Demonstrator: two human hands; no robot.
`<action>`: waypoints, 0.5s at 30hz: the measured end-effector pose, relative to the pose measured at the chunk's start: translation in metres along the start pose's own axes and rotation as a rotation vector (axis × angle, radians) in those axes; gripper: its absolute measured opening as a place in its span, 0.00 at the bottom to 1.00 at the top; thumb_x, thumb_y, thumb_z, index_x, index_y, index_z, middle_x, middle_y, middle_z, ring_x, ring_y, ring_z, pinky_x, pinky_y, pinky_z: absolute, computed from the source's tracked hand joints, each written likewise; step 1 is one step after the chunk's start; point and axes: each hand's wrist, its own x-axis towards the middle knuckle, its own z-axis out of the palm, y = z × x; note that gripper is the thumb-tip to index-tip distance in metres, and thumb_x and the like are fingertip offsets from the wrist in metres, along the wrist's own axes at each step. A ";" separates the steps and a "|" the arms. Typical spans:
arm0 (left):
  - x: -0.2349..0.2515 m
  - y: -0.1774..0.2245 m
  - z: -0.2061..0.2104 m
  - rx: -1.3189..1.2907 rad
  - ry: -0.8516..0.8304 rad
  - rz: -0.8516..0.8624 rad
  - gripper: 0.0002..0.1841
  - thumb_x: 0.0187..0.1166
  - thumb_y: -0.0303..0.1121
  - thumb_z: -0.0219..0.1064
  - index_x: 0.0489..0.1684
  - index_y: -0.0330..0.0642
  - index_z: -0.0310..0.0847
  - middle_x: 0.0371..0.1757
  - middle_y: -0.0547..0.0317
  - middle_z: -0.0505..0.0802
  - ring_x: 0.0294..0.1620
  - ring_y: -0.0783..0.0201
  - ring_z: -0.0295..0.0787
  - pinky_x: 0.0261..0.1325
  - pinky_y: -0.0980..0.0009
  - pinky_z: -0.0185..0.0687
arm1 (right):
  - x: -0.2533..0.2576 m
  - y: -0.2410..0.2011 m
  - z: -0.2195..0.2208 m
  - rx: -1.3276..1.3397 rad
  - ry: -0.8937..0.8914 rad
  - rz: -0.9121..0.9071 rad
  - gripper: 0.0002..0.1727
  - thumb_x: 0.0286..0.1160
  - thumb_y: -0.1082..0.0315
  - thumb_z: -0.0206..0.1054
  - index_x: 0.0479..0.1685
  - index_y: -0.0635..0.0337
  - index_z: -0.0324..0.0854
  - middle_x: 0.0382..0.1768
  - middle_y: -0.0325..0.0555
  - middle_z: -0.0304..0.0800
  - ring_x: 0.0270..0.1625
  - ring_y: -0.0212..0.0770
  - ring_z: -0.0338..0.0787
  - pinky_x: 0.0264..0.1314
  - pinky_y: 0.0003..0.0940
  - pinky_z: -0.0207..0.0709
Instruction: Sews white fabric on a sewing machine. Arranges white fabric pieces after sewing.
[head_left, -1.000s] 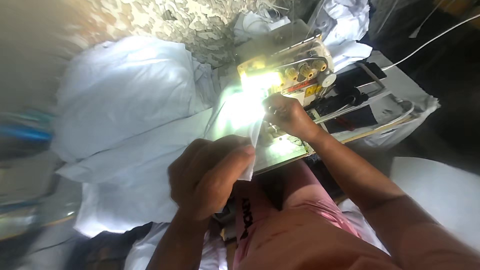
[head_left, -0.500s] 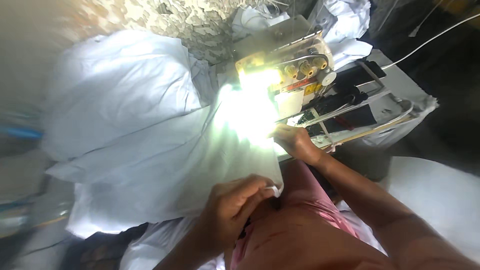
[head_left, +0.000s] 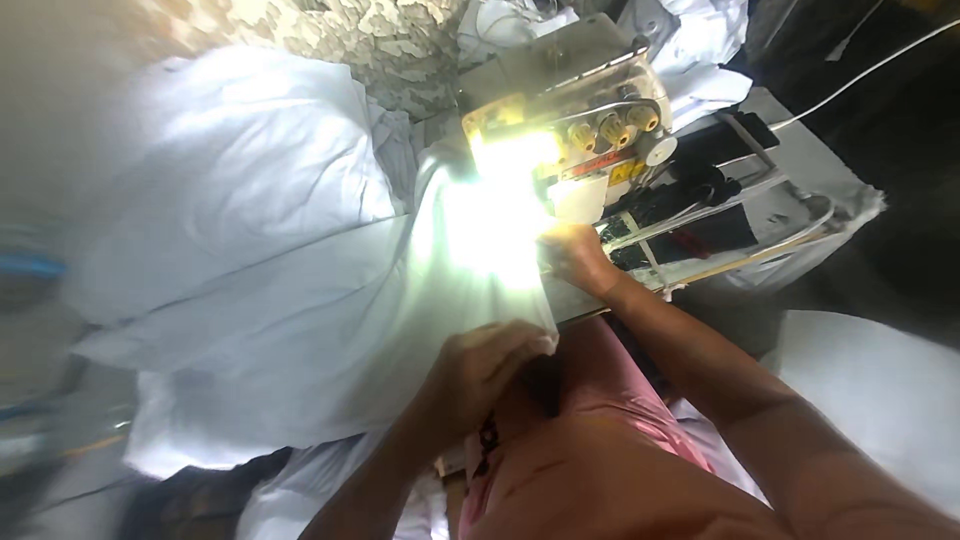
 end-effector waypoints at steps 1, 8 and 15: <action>0.002 -0.001 -0.004 -0.024 0.059 -0.012 0.13 0.89 0.33 0.59 0.43 0.35 0.89 0.41 0.62 0.95 0.44 0.79 0.91 0.52 0.81 0.87 | 0.003 -0.001 -0.001 0.011 -0.013 0.021 0.08 0.71 0.78 0.66 0.39 0.70 0.92 0.39 0.62 0.95 0.43 0.60 0.95 0.45 0.56 0.84; 0.022 0.004 -0.027 0.114 0.311 0.016 0.09 0.88 0.28 0.60 0.45 0.32 0.85 0.39 0.65 0.92 0.42 0.87 0.86 0.50 0.89 0.80 | 0.025 0.001 -0.019 0.137 -0.190 0.060 0.08 0.74 0.69 0.69 0.38 0.67 0.90 0.32 0.55 0.90 0.32 0.49 0.88 0.37 0.52 0.79; 0.018 0.008 -0.002 0.200 0.191 -0.016 0.13 0.88 0.32 0.59 0.42 0.33 0.88 0.36 0.58 0.92 0.37 0.77 0.86 0.46 0.83 0.82 | -0.005 -0.017 -0.030 0.198 -0.188 0.000 0.08 0.79 0.72 0.64 0.42 0.65 0.88 0.31 0.50 0.90 0.30 0.43 0.90 0.35 0.46 0.82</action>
